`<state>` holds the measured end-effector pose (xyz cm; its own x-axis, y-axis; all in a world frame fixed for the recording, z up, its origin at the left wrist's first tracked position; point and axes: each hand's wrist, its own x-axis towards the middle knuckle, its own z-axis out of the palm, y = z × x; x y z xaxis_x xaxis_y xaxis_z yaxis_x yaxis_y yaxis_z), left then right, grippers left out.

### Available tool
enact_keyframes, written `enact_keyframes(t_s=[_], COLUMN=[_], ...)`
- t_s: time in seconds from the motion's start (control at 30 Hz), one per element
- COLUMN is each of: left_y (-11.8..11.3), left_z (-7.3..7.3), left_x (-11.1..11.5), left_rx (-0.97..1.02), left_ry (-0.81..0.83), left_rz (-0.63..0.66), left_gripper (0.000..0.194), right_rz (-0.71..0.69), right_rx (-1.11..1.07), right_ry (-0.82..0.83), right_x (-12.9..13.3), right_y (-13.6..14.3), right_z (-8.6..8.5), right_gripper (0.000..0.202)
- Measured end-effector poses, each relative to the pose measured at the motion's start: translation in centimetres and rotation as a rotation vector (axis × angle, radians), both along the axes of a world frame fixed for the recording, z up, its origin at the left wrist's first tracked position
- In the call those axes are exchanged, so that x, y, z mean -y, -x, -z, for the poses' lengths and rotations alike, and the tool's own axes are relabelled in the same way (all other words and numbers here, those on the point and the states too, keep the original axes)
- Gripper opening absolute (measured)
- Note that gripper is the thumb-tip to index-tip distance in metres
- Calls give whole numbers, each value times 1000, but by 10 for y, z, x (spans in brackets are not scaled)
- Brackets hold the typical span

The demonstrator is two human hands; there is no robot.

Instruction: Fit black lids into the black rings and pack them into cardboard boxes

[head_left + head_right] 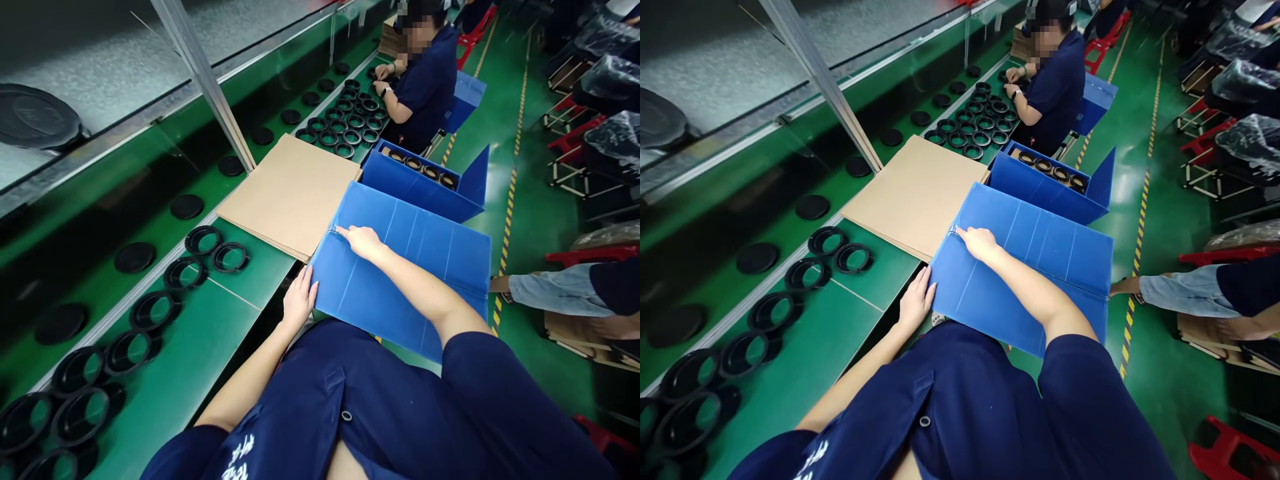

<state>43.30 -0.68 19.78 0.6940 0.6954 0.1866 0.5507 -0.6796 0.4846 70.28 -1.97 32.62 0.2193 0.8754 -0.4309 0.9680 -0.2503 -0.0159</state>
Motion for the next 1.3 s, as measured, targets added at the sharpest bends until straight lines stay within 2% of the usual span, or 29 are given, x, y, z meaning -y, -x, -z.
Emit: enact_keyframes(t_s=[0.17,0.3,0.43,0.6,0.73,0.83,0.9,0.97,1.0,1.07,1.17,1.3], left_y=[4,4,2,-2,-5,-7,-9,-13,-15,-19,-22,-21], left_z=[-3,-5,-9,-13,-19,-22,-22,-24,-25,-28,-33,-35], left_x=[1,-3,-11,-19,-22,-24,-25,-25,-24,-23,-19,-17], left_rx=[2,7,18,-8,-71,-120,-131,-140,-148,-162,-186,-213], left_ry=[17,75,118,129,125,106,80,53,40,20,15,35], left_rz=[6,11,26,26,3,-25,-51,-66,-67,-59,-66,-89], left_gripper=[61,61,62,69,74,77,78,79,79,79,78,76], right_rz=[-55,-55,14,205,325,465,531,573,584,570,459,305], right_rx=[-9,27,68,137,174,212,210,191,174,124,24,-64], right_ry=[59,150,291,425,370,404,432,369,301,131,-47,-33], right_x=[14,57,131,238,313,371,408,433,438,430,387,330], right_y=[-18,-47,-89,-138,-177,-205,-216,-217,-214,-203,-185,-176], right_z=[-12,-15,-20,-31,-39,-42,-42,-38,-34,-23,-5,6], right_gripper=[56,52,48,53,53,42,39,47,51,53,51,54])
